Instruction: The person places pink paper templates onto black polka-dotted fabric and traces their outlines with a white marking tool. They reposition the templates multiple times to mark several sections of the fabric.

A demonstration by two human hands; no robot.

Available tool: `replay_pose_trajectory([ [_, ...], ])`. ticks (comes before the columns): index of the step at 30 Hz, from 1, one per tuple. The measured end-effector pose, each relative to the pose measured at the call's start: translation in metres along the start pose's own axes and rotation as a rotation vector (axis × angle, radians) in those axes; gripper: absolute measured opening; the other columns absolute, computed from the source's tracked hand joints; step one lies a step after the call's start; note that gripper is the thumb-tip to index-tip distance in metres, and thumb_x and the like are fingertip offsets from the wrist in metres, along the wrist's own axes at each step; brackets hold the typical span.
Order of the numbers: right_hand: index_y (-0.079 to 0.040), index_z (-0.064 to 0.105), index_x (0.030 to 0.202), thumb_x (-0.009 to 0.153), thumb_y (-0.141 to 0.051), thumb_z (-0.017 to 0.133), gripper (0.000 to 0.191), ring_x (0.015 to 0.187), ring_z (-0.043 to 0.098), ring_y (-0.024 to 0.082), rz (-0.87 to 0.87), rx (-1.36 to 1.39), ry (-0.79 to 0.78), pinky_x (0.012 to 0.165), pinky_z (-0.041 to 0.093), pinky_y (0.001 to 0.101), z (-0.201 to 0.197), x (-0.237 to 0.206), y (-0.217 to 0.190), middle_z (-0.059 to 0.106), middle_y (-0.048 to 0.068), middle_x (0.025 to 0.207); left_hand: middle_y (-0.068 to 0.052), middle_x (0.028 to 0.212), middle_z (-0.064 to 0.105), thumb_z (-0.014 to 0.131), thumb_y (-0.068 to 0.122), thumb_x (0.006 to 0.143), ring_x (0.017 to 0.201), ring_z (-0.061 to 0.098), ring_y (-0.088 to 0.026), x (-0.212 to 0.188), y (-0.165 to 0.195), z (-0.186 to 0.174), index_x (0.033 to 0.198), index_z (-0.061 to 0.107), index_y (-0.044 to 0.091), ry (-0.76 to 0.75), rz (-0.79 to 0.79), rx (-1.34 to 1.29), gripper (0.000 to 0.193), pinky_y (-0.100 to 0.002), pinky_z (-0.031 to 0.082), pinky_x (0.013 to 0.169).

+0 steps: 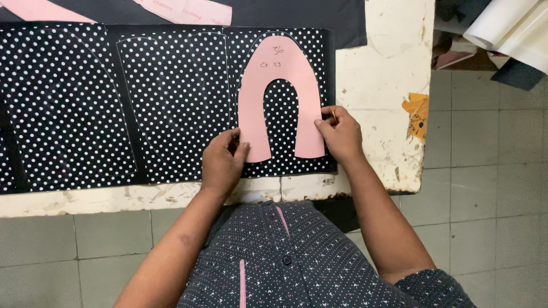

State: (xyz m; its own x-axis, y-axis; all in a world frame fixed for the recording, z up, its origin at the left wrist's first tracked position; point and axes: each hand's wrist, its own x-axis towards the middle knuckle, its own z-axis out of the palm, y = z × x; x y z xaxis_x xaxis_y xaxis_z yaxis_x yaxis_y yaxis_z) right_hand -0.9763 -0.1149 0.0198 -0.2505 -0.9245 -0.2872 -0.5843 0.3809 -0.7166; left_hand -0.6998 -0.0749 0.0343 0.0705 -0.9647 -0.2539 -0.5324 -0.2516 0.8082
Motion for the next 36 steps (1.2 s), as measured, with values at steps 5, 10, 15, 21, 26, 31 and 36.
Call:
replay_pose_trajectory([
  [5, -0.006, 0.071, 0.115, 0.086, -0.019, 0.075, 0.032, 0.07, 0.064, 0.01, -0.02, 0.051, -0.006, 0.064, 0.053, 0.0268, 0.0, 0.0, -0.001, 0.07, 0.001, 0.081, -0.014, 0.097, 0.072, 0.073, 0.018, 0.09, 0.082, 0.07, -0.024, 0.0, 0.003, -0.001, 0.119, 0.068, -0.001, 0.028, 0.076, 0.036, 0.035, -0.036, 0.057, 0.077],
  [10, -0.006, 0.071, 0.115, 0.086, -0.019, 0.076, 0.032, 0.071, 0.064, 0.01, -0.015, 0.045, -0.004, 0.065, 0.054, 0.0269, 0.0, 0.002, 0.0, 0.07, 0.001, 0.081, -0.012, 0.1, 0.072, 0.074, 0.023, 0.09, 0.084, 0.07, -0.026, 0.0, 0.006, -0.002, 0.117, 0.07, 0.002, 0.032, 0.078, 0.171, 0.035, -0.038, 0.055, 0.077],
  [15, -0.008, 0.072, 0.114, 0.085, -0.02, 0.077, 0.032, 0.071, 0.065, 0.01, 0.006, 0.023, 0.0, 0.065, 0.053, 0.0272, 0.0, 0.001, 0.0, 0.071, 0.001, 0.081, -0.011, 0.124, 0.064, 0.073, 0.033, 0.09, 0.117, 0.06, -0.027, 0.004, -0.003, -0.012, 0.131, 0.065, 0.009, -0.039, 0.263, 0.512, 0.048, -0.041, 0.045, 0.099],
  [21, -0.009, 0.074, 0.111, 0.084, -0.021, 0.078, 0.031, 0.07, 0.065, 0.01, -0.012, -0.028, -0.003, 0.065, 0.053, 0.0268, -0.003, 0.001, -0.002, 0.071, 0.001, 0.08, -0.005, 0.162, 0.042, 0.062, 0.044, 0.096, 0.152, 0.027, -0.027, 0.017, -0.028, -0.015, 0.151, 0.052, 0.014, -0.064, 0.483, 0.524, 0.063, -0.049, 0.01, 0.122],
  [26, -0.008, 0.074, 0.111, 0.085, -0.021, 0.077, 0.03, 0.071, 0.064, 0.01, -0.025, 0.043, -0.009, 0.066, 0.053, 0.0265, -0.003, 0.0, -0.001, 0.071, 0.001, 0.081, 0.004, 0.162, 0.041, 0.06, 0.047, 0.097, 0.154, 0.024, -0.028, 0.016, -0.04, -0.012, 0.15, 0.053, 0.023, -0.084, 0.511, 0.565, 0.058, -0.05, 0.01, 0.122],
  [31, -0.007, 0.073, 0.113, 0.085, -0.021, 0.077, 0.032, 0.071, 0.064, 0.01, -0.004, 0.029, -0.021, 0.066, 0.053, 0.0266, -0.004, 0.001, -0.002, 0.07, 0.001, 0.08, 0.004, 0.162, 0.04, 0.059, 0.05, 0.097, 0.155, 0.02, -0.027, 0.019, -0.041, -0.01, 0.149, 0.052, 0.026, -0.075, 0.515, 0.614, 0.058, -0.057, 0.003, 0.122],
  [36, -0.006, 0.072, 0.114, 0.086, -0.021, 0.076, 0.032, 0.071, 0.063, 0.01, -0.004, 0.054, -0.031, 0.065, 0.053, 0.0266, -0.003, 0.001, 0.001, 0.07, 0.002, 0.08, 0.005, 0.163, 0.04, 0.062, 0.047, 0.095, 0.155, 0.021, -0.026, 0.018, -0.041, -0.011, 0.15, 0.052, 0.027, -0.081, 0.504, 0.59, 0.059, -0.057, 0.003, 0.123],
])
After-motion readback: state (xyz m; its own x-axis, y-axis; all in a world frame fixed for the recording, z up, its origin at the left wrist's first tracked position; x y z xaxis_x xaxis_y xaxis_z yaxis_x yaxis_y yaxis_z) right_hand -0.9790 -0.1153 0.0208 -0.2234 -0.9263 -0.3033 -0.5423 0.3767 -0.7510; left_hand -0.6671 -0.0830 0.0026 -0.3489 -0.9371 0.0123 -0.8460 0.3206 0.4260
